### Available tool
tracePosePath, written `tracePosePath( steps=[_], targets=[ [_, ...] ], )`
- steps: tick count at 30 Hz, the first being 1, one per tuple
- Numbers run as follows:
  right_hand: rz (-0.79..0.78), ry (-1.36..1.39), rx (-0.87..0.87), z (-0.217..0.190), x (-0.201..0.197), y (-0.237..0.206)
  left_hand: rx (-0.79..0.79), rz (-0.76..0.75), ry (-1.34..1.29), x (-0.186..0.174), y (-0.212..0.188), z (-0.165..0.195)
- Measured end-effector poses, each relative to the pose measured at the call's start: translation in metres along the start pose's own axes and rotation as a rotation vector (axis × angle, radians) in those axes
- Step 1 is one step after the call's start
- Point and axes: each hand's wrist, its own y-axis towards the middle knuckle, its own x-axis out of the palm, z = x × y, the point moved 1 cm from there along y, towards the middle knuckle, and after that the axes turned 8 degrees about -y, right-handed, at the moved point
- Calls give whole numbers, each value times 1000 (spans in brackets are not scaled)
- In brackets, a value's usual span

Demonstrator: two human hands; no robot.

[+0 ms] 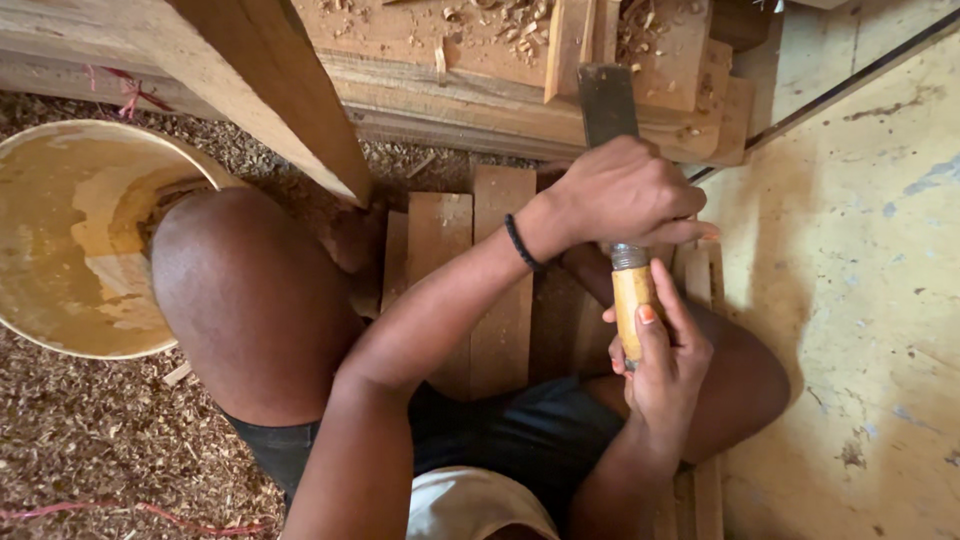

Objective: The person chisels a piece of wood held in a wooden frame on the floor, repeatedly striking the chisel to remove wood shavings.

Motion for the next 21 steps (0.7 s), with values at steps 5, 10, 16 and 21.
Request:
tracePosePath(
  steps=[5, 10, 16, 21],
  targets=[
    [-20, 11, -49, 16, 25, -19, 27, 26, 36, -11, -35, 4],
    [-23, -44, -28, 28, 44, -35, 14, 72, -18, -19, -64, 7],
    [-65, -106, -19, 49, 63, -52, -82, 91, -33, -19, -104, 6],
    [-77, -150, -24, 61, 90, -71, -50, 168, -25, -28, -141, 7]
  ],
)
